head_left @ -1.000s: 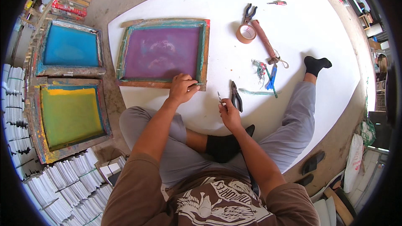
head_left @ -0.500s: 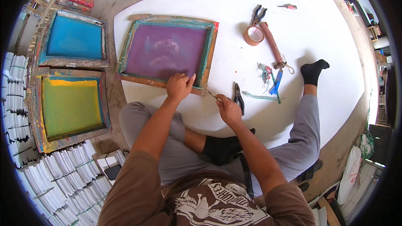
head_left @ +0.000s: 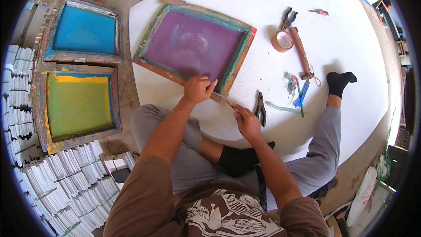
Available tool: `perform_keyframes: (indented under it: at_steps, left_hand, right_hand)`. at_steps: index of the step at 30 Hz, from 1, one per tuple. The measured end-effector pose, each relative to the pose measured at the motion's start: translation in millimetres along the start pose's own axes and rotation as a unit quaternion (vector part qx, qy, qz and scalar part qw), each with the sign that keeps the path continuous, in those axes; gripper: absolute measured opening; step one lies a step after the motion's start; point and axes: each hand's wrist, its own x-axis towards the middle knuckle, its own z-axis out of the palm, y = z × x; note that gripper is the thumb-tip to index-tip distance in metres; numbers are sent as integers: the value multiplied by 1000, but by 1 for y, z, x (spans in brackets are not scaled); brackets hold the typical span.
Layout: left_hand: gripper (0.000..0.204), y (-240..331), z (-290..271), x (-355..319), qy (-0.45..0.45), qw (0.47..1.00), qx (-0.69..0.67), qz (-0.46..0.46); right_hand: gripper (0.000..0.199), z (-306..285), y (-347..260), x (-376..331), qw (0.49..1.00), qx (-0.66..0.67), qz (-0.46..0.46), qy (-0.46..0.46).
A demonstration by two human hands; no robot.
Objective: The person sits on the floor and uses a screwdriver to tighten screws along the edge of a purple screen printing frame. They adjust the frame's position and continue working on the corner joints with the screwdriver.
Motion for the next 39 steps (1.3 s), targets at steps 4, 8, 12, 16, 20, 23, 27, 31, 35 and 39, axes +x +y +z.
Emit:
perform_keyframes:
  at_steps: [4, 8, 12, 16, 20, 23, 27, 31, 35, 39]
  left_hand:
    - [47, -29, -10, 7, -33, 999, 3, 7]
    - [51, -32, -8, 11, -30, 999, 11, -18]
    - [55, -25, 0, 13, 49, 996, 62, -45]
    - [54, -22, 2, 14, 17, 994, 94, -57]
    - [53, -24, 2, 13, 24, 994, 94, -49]
    - [52, -23, 2, 13, 26, 994, 90, -49]
    - [53, -22, 1, 13, 29, 993, 100, -46]
    - [53, -20, -1, 15, 11, 993, 102, -60]
    - [53, -20, -1, 15, 8, 992, 110, -63]
    - [52, -20, -1, 15, 14, 992, 113, -53]
  right_hand:
    - [37, 3, -1, -2, 1000, 17, 0, -4]
    - [37, 10, -6, -1, 999, 38, -10, -2]
    - [36, 8, -23, 1, 999, -2, 3, -38]
    - [36, 15, -24, -2, 998, -33, -6, -46]
    - [37, 20, -29, -2, 997, -59, -17, -39]
    - [38, 19, -33, 1, 996, -76, -19, -34]
    - [41, 20, -35, 3, 995, -95, -29, -24]
    - [38, 19, -35, 5, 989, -131, -62, 1]
    - [42, 19, -35, 4, 984, -160, -78, 4]
    - [44, 18, -41, 3, 978, -190, -83, 4]
